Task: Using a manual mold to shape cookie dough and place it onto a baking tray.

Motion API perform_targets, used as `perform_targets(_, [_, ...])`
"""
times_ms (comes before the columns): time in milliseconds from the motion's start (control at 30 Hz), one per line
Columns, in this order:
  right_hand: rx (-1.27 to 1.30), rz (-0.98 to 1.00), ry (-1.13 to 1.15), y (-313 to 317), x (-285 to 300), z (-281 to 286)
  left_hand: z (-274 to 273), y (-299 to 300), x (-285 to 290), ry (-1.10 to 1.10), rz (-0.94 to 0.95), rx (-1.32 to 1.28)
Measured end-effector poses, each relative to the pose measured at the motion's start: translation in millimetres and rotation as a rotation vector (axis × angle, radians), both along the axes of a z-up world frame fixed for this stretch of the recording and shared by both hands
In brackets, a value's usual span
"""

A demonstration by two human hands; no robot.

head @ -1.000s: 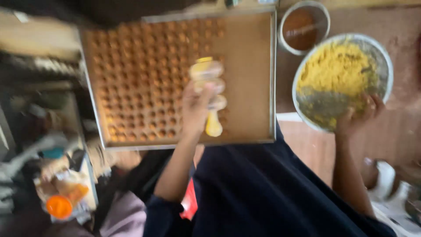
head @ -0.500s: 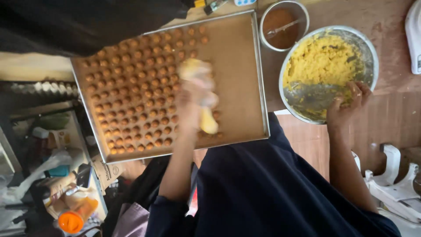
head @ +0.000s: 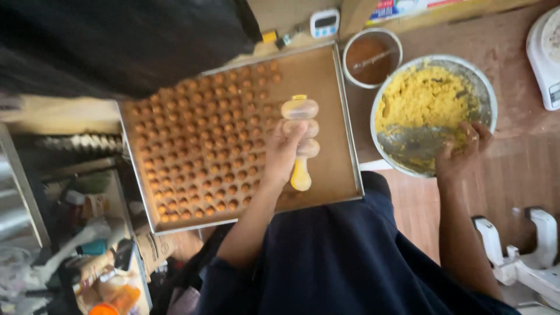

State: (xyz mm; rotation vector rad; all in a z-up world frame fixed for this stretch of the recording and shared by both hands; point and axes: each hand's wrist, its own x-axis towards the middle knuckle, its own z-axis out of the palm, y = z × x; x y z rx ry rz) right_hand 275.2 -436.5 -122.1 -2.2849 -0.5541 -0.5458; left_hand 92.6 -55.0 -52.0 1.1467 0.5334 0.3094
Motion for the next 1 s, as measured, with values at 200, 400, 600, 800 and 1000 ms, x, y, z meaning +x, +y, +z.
perform_targets(200, [-0.038,-0.072,0.085,2.1,-10.4,11.1,54.1,52.3,16.7,-0.2,0.251,-0.255])
perform_targets(400, [-0.044,-0.03,0.026,8.2,-7.8,18.3,13.9,-26.0,-8.1,-0.187,-0.205,-0.48])
perform_targets(600, [-0.041,-0.056,0.063,5.1,-11.1,14.1,38.6,3.4,-12.9,-0.024,0.058,-0.311])
perform_targets(800, [-0.019,-0.046,0.068,-0.3,-10.0,6.1,54.7,32.0,-7.2,-0.345,0.108,-0.41])
perform_targets(1000, [-0.053,-0.053,0.024,-6.2,-6.4,-2.2,60.0,33.0,-8.8,-0.171,0.236,-0.267])
